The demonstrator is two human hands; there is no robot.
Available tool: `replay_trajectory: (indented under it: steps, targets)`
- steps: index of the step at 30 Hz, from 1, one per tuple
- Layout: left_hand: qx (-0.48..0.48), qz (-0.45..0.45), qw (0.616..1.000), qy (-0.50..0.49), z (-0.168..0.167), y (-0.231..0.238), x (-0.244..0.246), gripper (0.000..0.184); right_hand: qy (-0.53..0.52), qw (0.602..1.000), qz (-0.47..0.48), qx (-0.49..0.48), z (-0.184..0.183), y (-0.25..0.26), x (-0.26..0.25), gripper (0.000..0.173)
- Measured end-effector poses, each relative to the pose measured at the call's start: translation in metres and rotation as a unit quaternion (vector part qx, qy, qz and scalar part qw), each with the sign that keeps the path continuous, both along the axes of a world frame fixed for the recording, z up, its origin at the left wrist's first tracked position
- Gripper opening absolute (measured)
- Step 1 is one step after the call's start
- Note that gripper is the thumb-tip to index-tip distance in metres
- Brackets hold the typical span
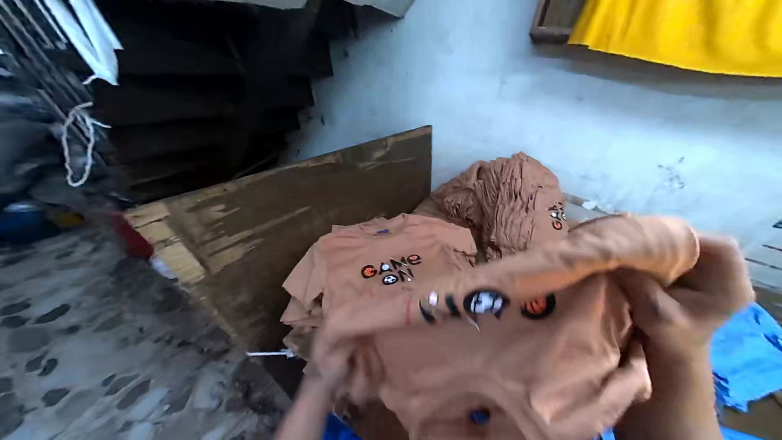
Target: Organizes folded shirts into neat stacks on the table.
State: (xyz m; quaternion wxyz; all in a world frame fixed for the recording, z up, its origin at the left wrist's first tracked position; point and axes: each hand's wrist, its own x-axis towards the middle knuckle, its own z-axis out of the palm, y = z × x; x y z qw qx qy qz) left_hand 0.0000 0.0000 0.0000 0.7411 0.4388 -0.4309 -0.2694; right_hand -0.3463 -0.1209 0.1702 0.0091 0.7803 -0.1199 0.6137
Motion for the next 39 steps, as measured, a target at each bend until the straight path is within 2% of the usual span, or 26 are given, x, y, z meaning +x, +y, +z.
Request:
replay_trajectory:
  steps: [2,5,6,8,10,11,12,13,14,15,16,17,18,19,20,21,23,24,26,27,28,30,32,34,37,39]
  targets:
    - [-0.111,0.106,0.965,-0.213,0.048,-0.006,0.053,0.035,-0.063,0.995,0.041,0.058,-0.008,-0.034,0.013,0.036]
    - [-0.079,0.255,0.873,-0.409,0.137,-0.016,0.106,0.055,-0.126,0.971,0.099,0.179,-0.013,-0.087,0.045,0.037]
    - [-0.051,0.267,0.852,-0.448,0.168,-0.022,0.113,0.058,-0.127,0.961,0.116,0.215,-0.01,-0.104,0.056,0.036]
    - [0.004,0.249,0.842,-0.479,0.219,-0.043,0.125,0.056,-0.119,0.945,0.144,0.268,0.003,-0.139,0.077,0.03]
    - [0.056,0.187,0.86,-0.472,0.243,-0.078,0.145,0.044,-0.103,0.928,0.141,0.327,0.015,-0.176,0.098,0.026]
    - [0.08,0.139,0.876,-0.455,0.243,-0.102,0.16,0.035,-0.085,0.921,0.11,0.365,0.017,-0.196,0.11,0.027]
    - [0.106,0.093,0.891,-0.432,0.235,-0.128,0.175,0.032,-0.05,0.915,0.063,0.395,0.014,-0.218,0.121,0.031]
    - [0.136,0.064,0.897,-0.417,0.216,-0.155,0.191,0.036,0.001,0.91,0.006,0.414,0.003,-0.241,0.133,0.041]
    - [0.184,0.051,0.892,-0.411,0.188,-0.178,0.203,0.04,0.066,0.904,-0.045,0.42,-0.017,-0.261,0.145,0.054]
    - [0.245,0.042,0.868,-0.43,0.154,-0.196,0.211,0.055,0.14,0.895,-0.084,0.414,-0.043,-0.275,0.159,0.065]
    - [0.29,0.022,0.836,-0.466,0.12,-0.208,0.209,0.067,0.217,0.875,-0.103,0.42,-0.069,-0.275,0.174,0.066]
    - [0.329,-0.01,0.793,-0.512,0.089,-0.211,0.197,0.069,0.3,0.835,-0.103,0.449,-0.091,-0.262,0.19,0.056]
    - [0.342,-0.054,0.768,-0.539,0.06,-0.21,0.18,0.064,0.382,0.793,-0.085,0.467,-0.11,-0.249,0.204,0.046]
    - [0.36,-0.106,0.745,-0.551,0.03,-0.206,0.166,0.061,0.456,0.748,-0.066,0.478,-0.127,-0.238,0.212,0.044]
    - [0.349,-0.121,0.733,-0.571,0.003,-0.199,0.158,0.057,0.497,0.734,-0.054,0.459,-0.144,-0.23,0.213,0.042]
    - [0.296,-0.096,0.749,-0.585,-0.018,-0.189,0.156,0.049,0.504,0.742,-0.049,0.44,-0.154,-0.226,0.209,0.039]
    - [0.153,-0.021,0.808,-0.569,-0.045,-0.168,0.16,0.028,0.463,0.786,-0.047,0.406,-0.163,-0.223,0.189,0.034]
    - [0.111,0.008,0.825,-0.555,-0.054,-0.158,0.159,0.028,0.436,0.81,-0.05,0.389,-0.17,-0.223,0.175,0.031]
    - [0.097,0.027,0.836,-0.539,-0.056,-0.141,0.153,0.035,0.387,0.849,-0.056,0.354,-0.192,-0.225,0.152,0.031]
    - [0.119,0.016,0.829,-0.546,-0.05,-0.136,0.148,0.037,0.379,0.858,-0.063,0.34,-0.198,-0.225,0.145,0.032]
    - [0.153,0.003,0.807,-0.57,-0.043,-0.132,0.142,0.049,0.385,0.858,-0.074,0.332,-0.198,-0.222,0.141,0.034]
    - [0.212,0.006,0.75,-0.626,-0.034,-0.127,0.129,0.082,0.433,0.829,-0.111,0.338,-0.19,-0.206,0.14,0.039]
    - [0.241,0.046,0.709,-0.661,-0.039,-0.127,0.121,0.097,0.494,0.769,-0.149,0.376,-0.183,-0.188,0.14,0.051]
    - [0.252,0.072,0.7,-0.665,-0.044,-0.134,0.118,0.095,0.507,0.741,-0.17,0.406,-0.185,-0.176,0.14,0.072]
    - [0.266,0.069,0.702,-0.657,-0.049,-0.15,0.118,0.073,0.519,0.714,-0.186,0.431,-0.19,-0.175,0.143,0.098]
    - [0.276,0.041,0.699,-0.658,-0.042,-0.153,0.123,0.061,0.526,0.706,-0.199,0.43,-0.189,-0.175,0.149,0.097]
